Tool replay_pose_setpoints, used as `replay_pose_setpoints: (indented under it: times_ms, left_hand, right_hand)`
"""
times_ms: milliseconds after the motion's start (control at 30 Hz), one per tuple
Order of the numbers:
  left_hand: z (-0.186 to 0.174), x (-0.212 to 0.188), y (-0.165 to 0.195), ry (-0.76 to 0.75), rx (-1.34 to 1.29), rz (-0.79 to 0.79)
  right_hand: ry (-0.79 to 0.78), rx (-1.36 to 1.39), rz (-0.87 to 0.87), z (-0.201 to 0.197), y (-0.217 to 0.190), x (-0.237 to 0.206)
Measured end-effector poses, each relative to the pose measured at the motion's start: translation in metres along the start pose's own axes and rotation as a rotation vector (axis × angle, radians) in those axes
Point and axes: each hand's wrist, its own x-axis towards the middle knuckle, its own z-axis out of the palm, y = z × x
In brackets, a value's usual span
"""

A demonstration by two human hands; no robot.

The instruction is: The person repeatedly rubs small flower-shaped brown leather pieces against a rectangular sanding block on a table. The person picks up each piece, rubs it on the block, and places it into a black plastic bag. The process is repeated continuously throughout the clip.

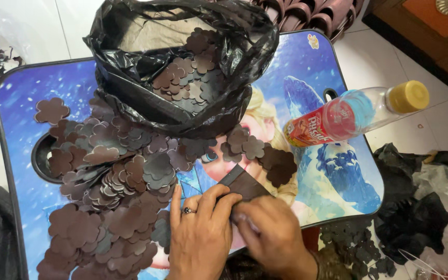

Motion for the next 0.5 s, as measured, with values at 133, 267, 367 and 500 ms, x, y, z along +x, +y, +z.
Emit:
replay_pose_setpoints:
  times_ms: [133, 267, 367, 500]
  left_hand:
    - [0.001, 0.001, 0.001, 0.018, -0.008, 0.000]
    - [-0.001, -0.002, 0.001, 0.001, -0.041, -0.007]
    - [-0.002, -0.004, 0.000, 0.004, -0.066, -0.030]
    - [-0.002, -0.004, 0.000, -0.003, -0.065, -0.042]
  right_hand:
    - [-0.092, 0.050, -0.040, -0.005, 0.000, -0.002]
    - [0.053, 0.172, 0.276, -0.020, 0.011, 0.000]
    - [0.119, 0.128, 0.355, -0.025, 0.016, 0.003]
    - [-0.038, 0.064, 0.068, -0.018, 0.016, 0.009]
